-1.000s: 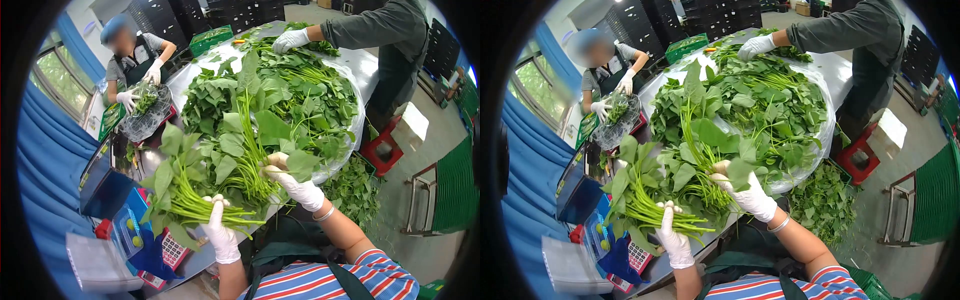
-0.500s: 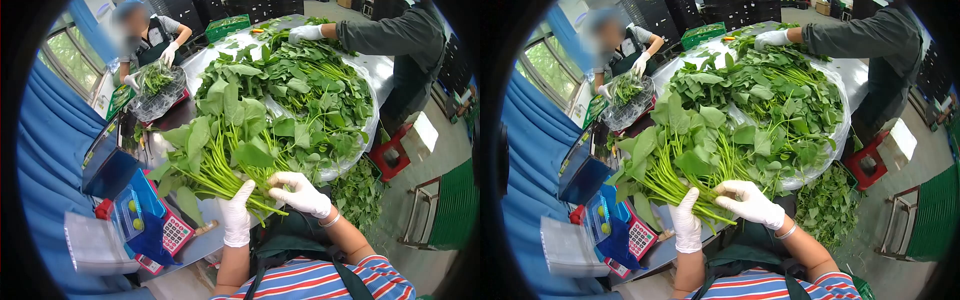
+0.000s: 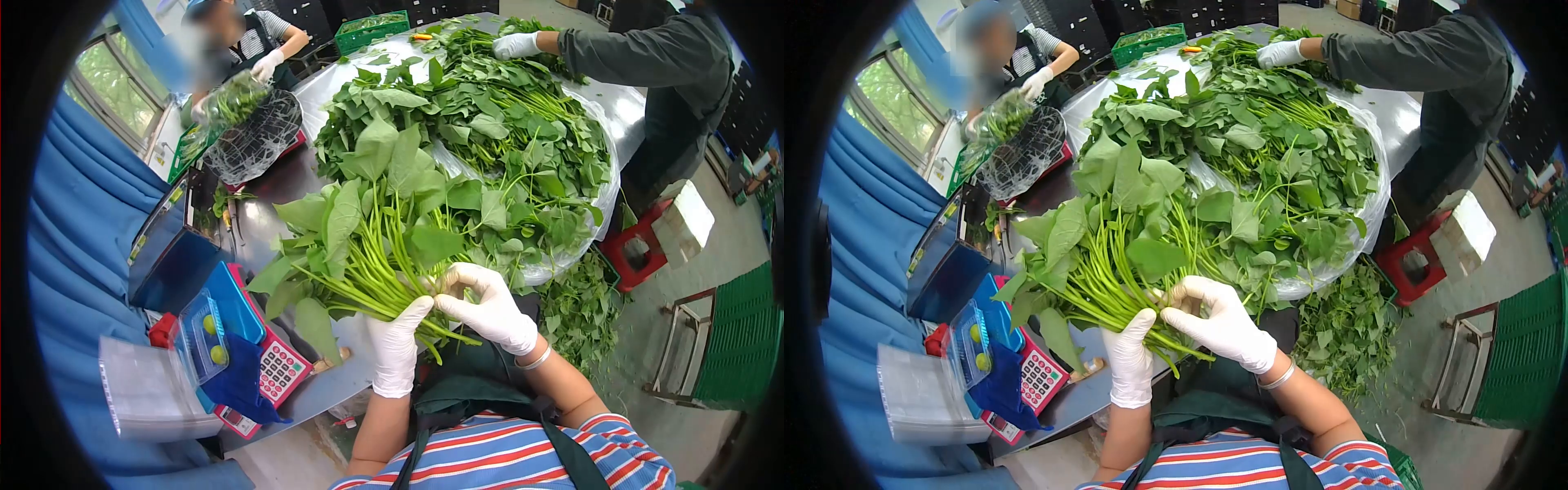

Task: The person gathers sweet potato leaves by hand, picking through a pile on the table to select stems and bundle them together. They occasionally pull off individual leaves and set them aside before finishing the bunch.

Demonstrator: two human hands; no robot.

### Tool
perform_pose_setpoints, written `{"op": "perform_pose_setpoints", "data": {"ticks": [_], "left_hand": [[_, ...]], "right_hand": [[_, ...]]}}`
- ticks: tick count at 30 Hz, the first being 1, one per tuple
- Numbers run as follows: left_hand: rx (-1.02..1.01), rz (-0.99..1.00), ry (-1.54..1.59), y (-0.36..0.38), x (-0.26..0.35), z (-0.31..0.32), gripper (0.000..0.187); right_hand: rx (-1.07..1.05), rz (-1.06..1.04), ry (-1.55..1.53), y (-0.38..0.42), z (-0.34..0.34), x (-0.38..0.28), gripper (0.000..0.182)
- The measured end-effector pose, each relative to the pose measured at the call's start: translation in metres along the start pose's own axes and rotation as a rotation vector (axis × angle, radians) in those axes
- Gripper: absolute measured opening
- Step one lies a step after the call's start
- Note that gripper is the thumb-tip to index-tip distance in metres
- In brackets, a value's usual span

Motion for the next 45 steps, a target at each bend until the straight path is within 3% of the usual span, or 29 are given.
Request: {"op": "perform_pose_setpoints", "data": {"ticks": [2, 4, 5, 10, 14, 16, 18, 19, 20, 21, 23, 24, 26, 27, 28, 30, 31, 32, 38, 41, 45], "left_hand": [[0.073, 0.042, -0.025, 0.001, 0.0, -0.005, 0.029], [0.148, 0.037, -0.068, -0.002, 0.006, -0.009, 0.01], [0.177, 0.032, -0.013, -0.005, 0.003, -0.014, 0.009], [0.261, 0.042, 0.1, -0.005, 0.0, -0.024, 0.016], [0.288, 0.041, 0.076, -0.003, 0.002, -0.025, 0.02], [0.319, 0.035, 0.088, -0.005, 0.005, -0.029, 0.018], [0.352, 0.287, -0.315, -0.014, 0.035, -0.057, 0.017], [0.508, 0.126, 0.102, -0.021, 0.029, -0.075, 0.017], [0.485, 0.149, 0.202, -0.027, 0.033, -0.083, 0.015], [0.491, 0.157, 0.168, -0.025, 0.038, -0.085, 0.016], [0.505, 0.157, 0.131, -0.018, 0.04, -0.087, 0.016], [0.446, 0.137, 0.16, -0.019, 0.035, -0.083, 0.018], [0.385, 0.119, 0.194, -0.02, 0.031, -0.073, 0.019], [0.384, 0.126, 0.167, -0.02, 0.032, -0.068, 0.02], [0.381, 0.129, 0.139, -0.02, 0.031, -0.064, 0.021], [0.321, 0.157, 0.104, -0.02, 0.03, -0.055, 0.017], [0.327, 0.138, 0.115, -0.019, 0.03, -0.052, 0.018], [0.334, 0.122, 0.124, -0.018, 0.029, -0.051, 0.02], [0.294, 0.175, 0.002, -0.011, 0.033, -0.056, 0.02], [0.211, 0.117, 0.052, -0.015, 0.026, -0.063, 0.021], [0.117, 0.077, 0.036, -0.021, 0.015, -0.06, 0.024]], "right_hand": [[0.035, -0.013, -0.043, 0.002, -0.002, 0.001, 0.012], [0.174, -0.005, -0.439, 0.006, -0.004, 0.008, 0.01], [0.117, 0.033, -0.588, 0.007, 0.0, 0.006, 0.01], [0.055, 0.158, -0.549, 0.017, 0.012, 0.026, 0.011], [0.023, 0.08, -0.411, 0.019, 0.014, 0.015, 0.01], [0.078, -0.061, -0.316, 0.024, 0.007, 0.008, 0.008], [0.188, -0.183, -0.256, 0.035, -0.015, 0.004, 0.005], [0.285, -0.177, -0.23, 0.039, -0.03, 0.003, 0.003], [0.439, -0.232, -0.254, 0.042, -0.049, -0.003, 0.007], [0.606, -0.305, -0.381, 0.045, -0.075, -0.001, 0.009], [0.904, -0.452, -0.779, 0.046, -0.125, 0.012, 0.032], [0.759, -0.435, -1.104, 0.034, -0.128, 0.016, 0.045], [0.65, -0.255, -1.114, 0.02, -0.116, 0.024, 0.052], [0.561, -0.213, -0.845, 0.014, -0.102, 0.022, 0.052], [0.483, -0.033, -0.521, 0.011, -0.079, 0.015, 0.046], [0.116, 0.16, -0.217, 0.006, -0.027, 0.015, 0.028], [0.04, 0.014, -0.012, 0.002, -0.006, 0.006, 0.025], [-0.016, 0.007, 0.118, -0.001, 0.007, -0.003, 0.028], [-0.091, 0.025, 0.196, -0.016, 0.037, 0.012, 0.02], [0.178, 0.014, -0.078, -0.015, 0.015, 0.016, 0.017], [0.333, -0.066, -0.222, -0.012, -0.005, 0.005, 0.014]]}}
Point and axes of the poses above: each hand's wrist, its own y-axis away from the middle knuckle, its own z-axis out of the palm, x = y × z, the point moved 9 cm from there along -y, towards the middle knuckle, and after that the axes turned 4 degrees about -y, right-handed, at the moved point
